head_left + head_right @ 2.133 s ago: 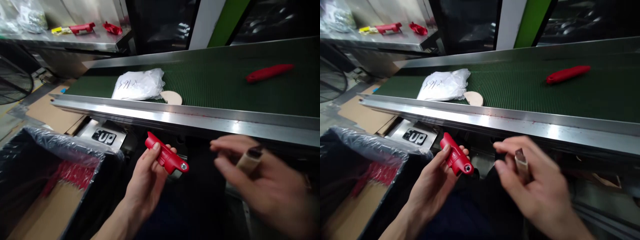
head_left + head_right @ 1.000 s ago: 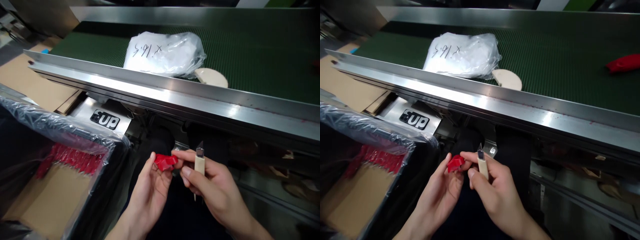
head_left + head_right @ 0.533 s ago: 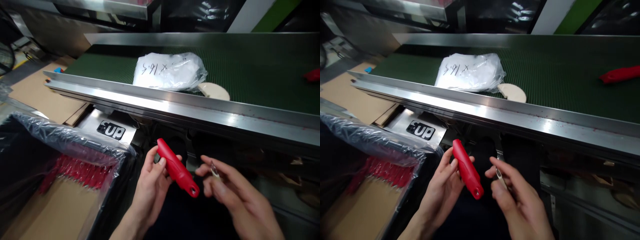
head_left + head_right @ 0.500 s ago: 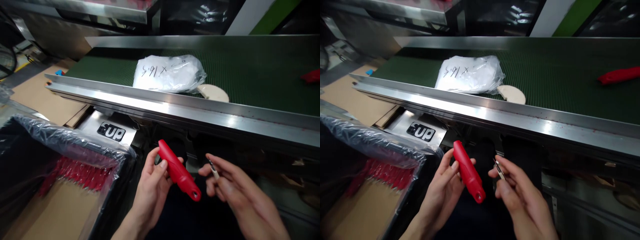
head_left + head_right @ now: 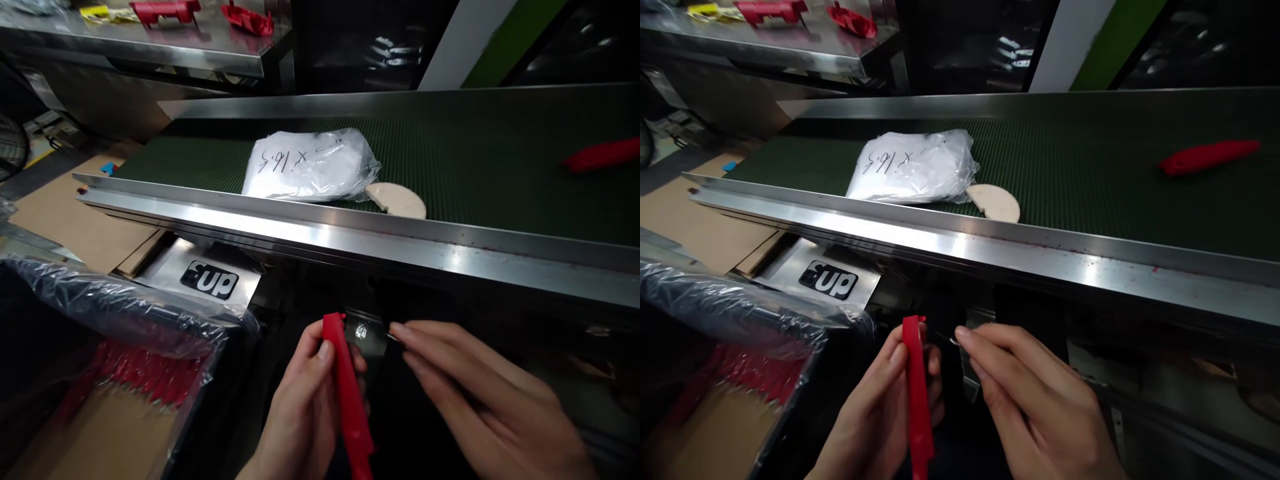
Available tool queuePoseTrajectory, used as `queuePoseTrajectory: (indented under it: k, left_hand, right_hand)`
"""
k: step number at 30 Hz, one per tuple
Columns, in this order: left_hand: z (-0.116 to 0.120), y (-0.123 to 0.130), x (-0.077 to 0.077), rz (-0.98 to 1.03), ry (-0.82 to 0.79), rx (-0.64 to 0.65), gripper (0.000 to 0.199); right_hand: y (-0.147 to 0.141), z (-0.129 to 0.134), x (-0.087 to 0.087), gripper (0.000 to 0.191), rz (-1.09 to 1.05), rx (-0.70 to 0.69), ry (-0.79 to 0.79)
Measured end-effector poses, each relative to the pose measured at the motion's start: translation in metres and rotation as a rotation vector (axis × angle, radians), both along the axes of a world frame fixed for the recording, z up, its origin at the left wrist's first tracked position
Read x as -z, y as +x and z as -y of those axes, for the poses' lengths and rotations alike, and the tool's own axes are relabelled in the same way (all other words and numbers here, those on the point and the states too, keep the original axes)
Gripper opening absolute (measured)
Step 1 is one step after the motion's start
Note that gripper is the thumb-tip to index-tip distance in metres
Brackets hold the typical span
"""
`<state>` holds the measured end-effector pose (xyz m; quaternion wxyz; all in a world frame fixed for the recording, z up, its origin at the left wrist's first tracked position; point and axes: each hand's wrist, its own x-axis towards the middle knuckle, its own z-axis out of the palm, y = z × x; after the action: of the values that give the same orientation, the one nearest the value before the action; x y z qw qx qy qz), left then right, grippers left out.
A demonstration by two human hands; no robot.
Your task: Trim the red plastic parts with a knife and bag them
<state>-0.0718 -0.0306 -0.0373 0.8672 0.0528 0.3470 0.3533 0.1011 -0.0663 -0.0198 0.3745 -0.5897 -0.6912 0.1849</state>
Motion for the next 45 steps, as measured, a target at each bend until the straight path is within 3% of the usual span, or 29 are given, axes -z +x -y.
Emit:
queuePoseTrajectory:
  k: [4,7,17,29,39,45]
  left_hand:
    - [0.005,0.002,-0.003,-0.069,0.077,0.081,0.023]
    - [0.008,-0.001,-0.006,-0.089,0.128,0.116,0.024]
    - [0.012,0.000,-0.014,-0.092,0.181,0.138,0.022]
    - [0.015,0.005,-0.015,-0.060,0.167,0.131,0.019]
    - [0.004,0.010,-0.025,-0.152,0.134,0.100,0.016]
    - [-0.006,0.014,-0.032,-0.094,0.172,0.049,0.011]
  right_hand:
    - [0.005,-0.010,-0.005,0.042,0.095,-0.170,0.077]
    - [0.008,-0.013,-0.008,0.040,0.147,-0.210,0.119]
    - [0.013,-0.007,-0.011,0.037,0.277,-0.202,0.176]
    - [0.020,0.000,-0.009,0.041,0.263,-0.219,0.161]
    - [0.012,0.018,-0.013,0.035,0.389,-0.269,0.170]
    - [0.008,0.034,-0.012,0.036,0.423,-0.247,0.189]
